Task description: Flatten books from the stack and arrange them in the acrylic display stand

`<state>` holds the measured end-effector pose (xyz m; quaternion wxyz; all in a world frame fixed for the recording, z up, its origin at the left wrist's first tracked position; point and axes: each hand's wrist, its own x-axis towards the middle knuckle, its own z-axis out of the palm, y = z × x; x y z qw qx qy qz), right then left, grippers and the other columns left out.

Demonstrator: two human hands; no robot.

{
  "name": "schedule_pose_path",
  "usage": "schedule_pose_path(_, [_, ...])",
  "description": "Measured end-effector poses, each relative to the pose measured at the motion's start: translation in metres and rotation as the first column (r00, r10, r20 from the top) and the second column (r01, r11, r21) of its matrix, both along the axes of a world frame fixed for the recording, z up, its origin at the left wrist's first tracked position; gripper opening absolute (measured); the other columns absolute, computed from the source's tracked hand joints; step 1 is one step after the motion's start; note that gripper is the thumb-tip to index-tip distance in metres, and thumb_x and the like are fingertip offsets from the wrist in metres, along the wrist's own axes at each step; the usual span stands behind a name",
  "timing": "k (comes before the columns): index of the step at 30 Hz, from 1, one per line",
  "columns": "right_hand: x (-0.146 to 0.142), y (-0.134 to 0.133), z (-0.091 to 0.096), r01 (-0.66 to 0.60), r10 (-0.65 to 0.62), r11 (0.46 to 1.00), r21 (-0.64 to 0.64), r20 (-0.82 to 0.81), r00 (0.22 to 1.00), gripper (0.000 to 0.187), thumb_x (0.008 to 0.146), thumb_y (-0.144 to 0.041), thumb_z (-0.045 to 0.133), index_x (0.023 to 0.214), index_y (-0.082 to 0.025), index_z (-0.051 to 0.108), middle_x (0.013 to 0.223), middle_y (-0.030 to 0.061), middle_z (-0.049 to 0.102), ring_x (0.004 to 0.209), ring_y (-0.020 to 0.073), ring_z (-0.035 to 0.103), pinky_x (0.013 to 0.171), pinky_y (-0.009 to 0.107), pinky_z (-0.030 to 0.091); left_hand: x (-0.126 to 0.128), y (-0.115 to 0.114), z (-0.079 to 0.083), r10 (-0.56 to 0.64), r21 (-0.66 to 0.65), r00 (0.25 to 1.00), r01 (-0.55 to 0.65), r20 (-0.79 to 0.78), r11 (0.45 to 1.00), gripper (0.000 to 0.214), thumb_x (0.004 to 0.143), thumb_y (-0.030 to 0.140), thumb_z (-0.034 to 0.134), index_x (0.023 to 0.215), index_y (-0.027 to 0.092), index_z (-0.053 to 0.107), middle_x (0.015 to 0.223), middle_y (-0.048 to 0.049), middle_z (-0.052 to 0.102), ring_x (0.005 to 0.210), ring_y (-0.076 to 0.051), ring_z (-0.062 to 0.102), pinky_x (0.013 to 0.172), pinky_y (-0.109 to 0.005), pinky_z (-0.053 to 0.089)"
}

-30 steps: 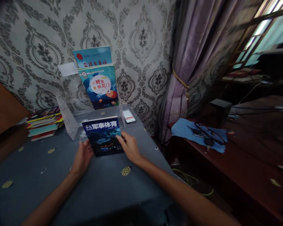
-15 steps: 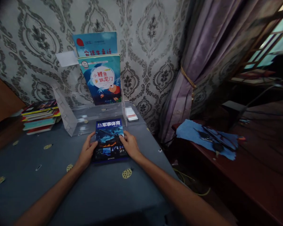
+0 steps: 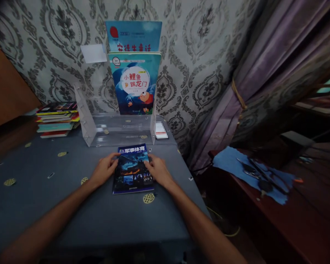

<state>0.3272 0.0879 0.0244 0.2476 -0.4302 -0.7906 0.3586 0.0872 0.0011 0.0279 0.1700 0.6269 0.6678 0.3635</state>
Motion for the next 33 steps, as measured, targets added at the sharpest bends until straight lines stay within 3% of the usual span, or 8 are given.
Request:
schedule_pose_path(4, [0.001, -0.005, 0.004, 0.050, -0.077, 0.989, 0.136, 0.200, 0.977, 0.035, 0.093, -0.035, 0.051, 0.119, -0.017, 0.068, 0.063, 0.0012, 0.070, 0.062, 0.0221, 0.067, 0.061, 0.029, 0.045, -0.007, 0.009, 0.000, 0.056, 0.079, 0.988, -0.045, -0.145, 0.996, 0.028, 0.092, 0.024, 0.045, 0.112, 0.023, 0.065, 0.083, -0.0025, 0.067, 0.079, -0.021, 0.064, 0.077, -0.031, 0.047])
schedule_pose_path(8, [0.001, -0.007, 0.005, 0.118, -0.209, 0.951, 0.286, 0.310, 0.927, 0.032, 0.096, -0.034, 0.049, 0.111, -0.020, 0.073, 0.073, 0.0063, 0.073, 0.073, 0.0250, 0.069, 0.062, 0.030, 0.043, -0.010, 0.025, -0.006, 0.034, 0.163, 0.969, 0.007, -0.245, 0.987, 0.028, 0.090, 0.017, 0.046, 0.112, 0.021, 0.062, 0.112, -0.0089, 0.064, 0.110, -0.026, 0.058, 0.096, -0.039, 0.046])
schedule_pose_path(12, [-0.007, -0.002, 0.007, 0.080, -0.193, 0.910, 0.406, 0.247, 0.950, 0.035, 0.098, -0.029, 0.044, 0.120, -0.019, 0.069, 0.087, 0.0091, 0.076, 0.082, 0.0256, 0.069, 0.071, 0.031, 0.046, -0.008, 0.037, -0.011, 0.002, 0.107, 0.946, 0.035, -0.326, 0.994, 0.029, 0.092, 0.016, 0.044, 0.116, 0.017, 0.060, 0.116, -0.0120, 0.063, 0.112, -0.028, 0.056, 0.100, -0.045, 0.044])
schedule_pose_path(16, [-0.025, 0.015, 0.003, -0.030, -0.014, 0.901, 0.432, 0.098, 0.995, 0.039, 0.098, -0.021, 0.041, 0.131, -0.017, 0.061, 0.110, 0.0100, 0.074, 0.104, 0.0254, 0.064, 0.091, 0.036, 0.048, -0.007, 0.040, -0.014, -0.002, 0.094, 0.918, 0.042, -0.396, 0.995, 0.030, 0.094, 0.017, 0.042, 0.119, 0.016, 0.059, 0.117, -0.0125, 0.063, 0.113, -0.028, 0.055, 0.099, -0.045, 0.044])
schedule_pose_path(19, [-0.038, 0.032, -0.006, -0.075, 0.074, 0.907, 0.414, 0.019, 0.997, 0.042, 0.097, -0.018, 0.041, 0.136, -0.019, 0.055, 0.114, 0.0075, 0.074, 0.110, 0.0253, 0.061, 0.100, 0.042, 0.046, -0.008, 0.039, -0.015, -0.012, 0.081, 0.914, 0.049, -0.406, 0.996, 0.031, 0.094, 0.017, 0.043, 0.121, 0.015, 0.057, 0.119, -0.0133, 0.063, 0.113, -0.028, 0.056, 0.098, -0.045, 0.045])
schedule_pose_path(23, [-0.044, 0.049, -0.021, -0.084, 0.096, 0.910, 0.406, -0.008, 0.995, 0.040, 0.097, -0.018, 0.041, 0.133, -0.020, 0.057, 0.112, 0.0077, 0.075, 0.110, 0.0270, 0.062, 0.100, 0.046, 0.046, -0.009, 0.039, -0.015, -0.012, 0.071, 0.913, 0.045, -0.408, 0.996, 0.031, 0.094, 0.017, 0.044, 0.122, 0.017, 0.056, 0.119, -0.0114, 0.064, 0.112, -0.027, 0.056, 0.098, -0.044, 0.045])
schedule_pose_path(28, [-0.037, 0.056, -0.028, -0.114, 0.145, 0.903, 0.414, -0.043, 0.988, 0.035, 0.096, -0.021, 0.046, 0.127, -0.022, 0.061, 0.113, 0.0077, 0.075, 0.109, 0.0260, 0.064, 0.096, 0.044, 0.049, -0.010, 0.041, -0.017, -0.020, 0.076, 0.917, 0.054, -0.398, 0.996, 0.031, 0.093, 0.018, 0.045, 0.123, 0.019, 0.055, 0.120, -0.0106, 0.063, 0.111, -0.026, 0.057, 0.098, -0.044, 0.046])
schedule_pose_path(33, [-0.033, 0.055, -0.029, -0.019, 0.062, 0.902, 0.431, -0.086, 0.994, 0.032, 0.095, -0.021, 0.046, 0.122, -0.021, 0.063, 0.107, 0.0086, 0.074, 0.105, 0.0252, 0.066, 0.096, 0.042, 0.050, -0.010, 0.039, -0.016, -0.029, 0.062, 0.912, 0.060, -0.408, 0.996, 0.031, 0.093, 0.018, 0.047, 0.123, 0.018, 0.054, 0.120, -0.0109, 0.063, 0.111, -0.027, 0.057, 0.098, -0.044, 0.046])
